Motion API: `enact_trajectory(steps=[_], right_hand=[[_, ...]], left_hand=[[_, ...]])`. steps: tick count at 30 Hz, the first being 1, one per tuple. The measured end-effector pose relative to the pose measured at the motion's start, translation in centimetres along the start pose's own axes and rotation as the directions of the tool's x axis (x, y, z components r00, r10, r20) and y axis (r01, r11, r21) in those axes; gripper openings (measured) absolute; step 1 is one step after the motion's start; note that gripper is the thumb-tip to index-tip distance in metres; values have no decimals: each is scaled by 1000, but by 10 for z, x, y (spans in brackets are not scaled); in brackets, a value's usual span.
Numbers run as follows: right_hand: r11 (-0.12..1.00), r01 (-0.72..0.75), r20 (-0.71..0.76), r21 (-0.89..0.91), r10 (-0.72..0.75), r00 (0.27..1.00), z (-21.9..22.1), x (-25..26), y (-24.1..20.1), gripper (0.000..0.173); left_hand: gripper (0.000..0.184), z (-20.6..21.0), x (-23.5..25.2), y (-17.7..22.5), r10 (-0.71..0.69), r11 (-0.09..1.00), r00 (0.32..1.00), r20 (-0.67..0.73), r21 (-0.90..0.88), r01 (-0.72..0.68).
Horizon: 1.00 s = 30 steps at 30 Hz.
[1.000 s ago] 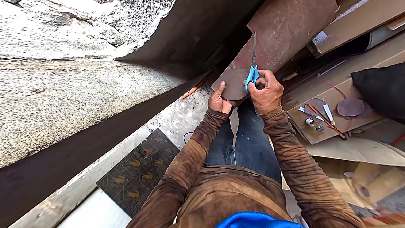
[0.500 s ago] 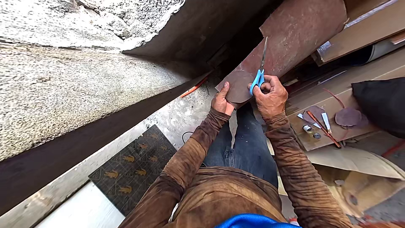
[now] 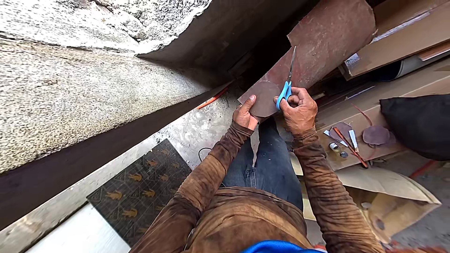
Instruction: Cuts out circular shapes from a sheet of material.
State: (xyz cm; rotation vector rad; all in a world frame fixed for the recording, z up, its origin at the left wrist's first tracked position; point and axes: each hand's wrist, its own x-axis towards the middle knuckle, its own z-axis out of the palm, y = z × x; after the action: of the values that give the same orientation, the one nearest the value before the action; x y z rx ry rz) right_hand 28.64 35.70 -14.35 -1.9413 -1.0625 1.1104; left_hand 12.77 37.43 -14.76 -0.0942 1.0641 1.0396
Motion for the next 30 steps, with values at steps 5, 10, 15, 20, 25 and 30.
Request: enact_trajectory(steps=[5, 10, 15, 20, 25, 30], right_hand=[[1000, -11, 26, -9, 11, 1000, -3, 4, -4, 40], [991, -40, 4, -132, 40, 999, -22, 9, -1, 40], [979, 202, -151, 21, -197, 969, -61, 8, -2, 47], [847, 517, -21, -123, -523, 852, -71, 24, -36, 46], [711, 662, 165, -237, -642, 749, -67, 50, -87, 47], [819, 557, 335, -136, -491, 804, -88, 46, -129, 41]], left_hand=[[32, 4, 2, 0, 22, 998, 999, -32, 53, -20], [23, 11, 14, 0, 81, 992, 988, -128, 107, -68], [20, 17, 20, 12, 181, 943, 979, -94, 298, -146], [14, 14, 29, 32, 203, 793, 964, 172, 548, -265], [20, 44, 8, 74, 46, 443, 857, 513, 759, -477], [21, 82, -6, 102, -100, 356, 673, 733, 657, -664]])
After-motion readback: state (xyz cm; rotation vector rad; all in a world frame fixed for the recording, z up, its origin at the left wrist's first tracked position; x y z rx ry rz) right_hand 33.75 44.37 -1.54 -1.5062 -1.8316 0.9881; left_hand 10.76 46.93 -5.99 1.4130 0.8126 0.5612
